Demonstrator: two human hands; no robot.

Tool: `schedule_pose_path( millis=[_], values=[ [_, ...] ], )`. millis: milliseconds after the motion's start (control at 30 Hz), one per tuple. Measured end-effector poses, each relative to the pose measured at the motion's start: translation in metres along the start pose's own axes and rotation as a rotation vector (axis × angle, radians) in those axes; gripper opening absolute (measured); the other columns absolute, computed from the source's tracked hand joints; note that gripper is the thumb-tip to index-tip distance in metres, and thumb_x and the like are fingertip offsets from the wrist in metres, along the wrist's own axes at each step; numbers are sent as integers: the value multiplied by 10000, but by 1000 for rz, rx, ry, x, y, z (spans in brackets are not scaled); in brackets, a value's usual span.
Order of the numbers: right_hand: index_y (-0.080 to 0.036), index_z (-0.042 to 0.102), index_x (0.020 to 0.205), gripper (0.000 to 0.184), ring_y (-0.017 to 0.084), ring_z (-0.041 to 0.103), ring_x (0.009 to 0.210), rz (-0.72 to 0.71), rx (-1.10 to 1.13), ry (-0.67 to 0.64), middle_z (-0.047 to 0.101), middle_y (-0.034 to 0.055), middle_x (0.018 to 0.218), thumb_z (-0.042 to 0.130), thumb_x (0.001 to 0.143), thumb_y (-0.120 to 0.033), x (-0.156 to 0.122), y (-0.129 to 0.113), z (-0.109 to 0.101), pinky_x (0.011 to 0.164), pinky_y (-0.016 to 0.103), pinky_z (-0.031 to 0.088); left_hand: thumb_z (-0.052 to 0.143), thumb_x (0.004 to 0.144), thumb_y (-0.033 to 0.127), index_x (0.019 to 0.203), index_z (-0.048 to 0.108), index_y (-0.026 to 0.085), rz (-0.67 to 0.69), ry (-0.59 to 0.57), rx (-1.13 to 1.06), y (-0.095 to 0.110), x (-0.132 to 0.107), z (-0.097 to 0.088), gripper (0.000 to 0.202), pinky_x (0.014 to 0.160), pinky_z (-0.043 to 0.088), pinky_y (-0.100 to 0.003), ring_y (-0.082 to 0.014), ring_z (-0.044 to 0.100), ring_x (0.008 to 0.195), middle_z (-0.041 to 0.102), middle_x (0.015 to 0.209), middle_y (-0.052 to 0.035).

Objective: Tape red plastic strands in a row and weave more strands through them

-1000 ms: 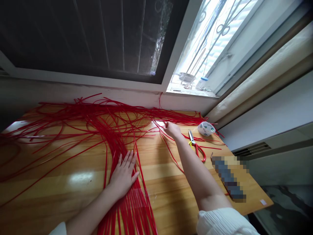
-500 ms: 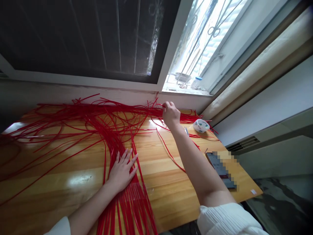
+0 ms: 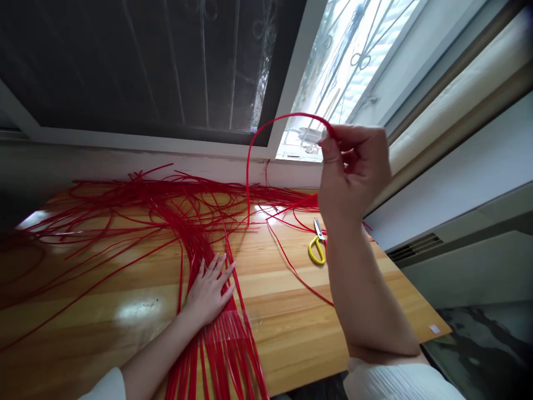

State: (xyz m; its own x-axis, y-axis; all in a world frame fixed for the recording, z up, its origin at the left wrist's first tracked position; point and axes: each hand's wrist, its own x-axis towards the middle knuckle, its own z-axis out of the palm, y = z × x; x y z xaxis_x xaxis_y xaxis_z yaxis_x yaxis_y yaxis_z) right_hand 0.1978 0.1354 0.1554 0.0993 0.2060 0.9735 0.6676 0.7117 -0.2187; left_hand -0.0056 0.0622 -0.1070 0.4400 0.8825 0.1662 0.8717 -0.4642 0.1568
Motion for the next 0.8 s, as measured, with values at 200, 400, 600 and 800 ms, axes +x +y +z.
schedule_pose_path(
  millis=[200, 400, 600, 800],
  values=[
    [-234, 551, 835, 54, 101, 543, 640, 78, 57, 59, 560, -29, 751, 561, 834, -286, 14, 18, 1, 516, 233, 422, 423, 857, 388, 1369, 339, 294, -25, 21, -163, 1, -5, 6, 528, 1080, 126, -544, -267, 187, 1364, 244, 1481, -94],
    [-218, 550, 825, 75, 79, 542, 605, 90, 319, -68, 585, -25, 753, 620, 798, -217, 34, -13, 12, 486, 205, 413, 629, 730, 418, 1419, 136, 259, -358, 446, -786, -11, 44, -42, 863, 1085, 215, -457, -243, 218, 1358, 206, 1489, -127],
    [-224, 529, 841, 58, 13, 476, 419, 313, 676, -465, 575, -64, 730, 583, 822, -220, 38, -57, 16, 381, 146, 376, 575, 760, 461, 1117, 489, 166, -320, 251, -1700, -6, 105, -133, 471, 843, 468, -398, -217, 638, 925, 610, 1122, -132],
    [-224, 465, 830, 156, 19, 488, 383, 752, 813, -400, 562, -65, 704, 586, 809, -320, -18, -32, 55, 302, 127, 301, 777, 549, 439, 1041, 526, 201, -217, -349, -2037, 50, 60, -119, 601, 766, 480, -364, -243, 642, 907, 664, 1001, -104]
  ],
)
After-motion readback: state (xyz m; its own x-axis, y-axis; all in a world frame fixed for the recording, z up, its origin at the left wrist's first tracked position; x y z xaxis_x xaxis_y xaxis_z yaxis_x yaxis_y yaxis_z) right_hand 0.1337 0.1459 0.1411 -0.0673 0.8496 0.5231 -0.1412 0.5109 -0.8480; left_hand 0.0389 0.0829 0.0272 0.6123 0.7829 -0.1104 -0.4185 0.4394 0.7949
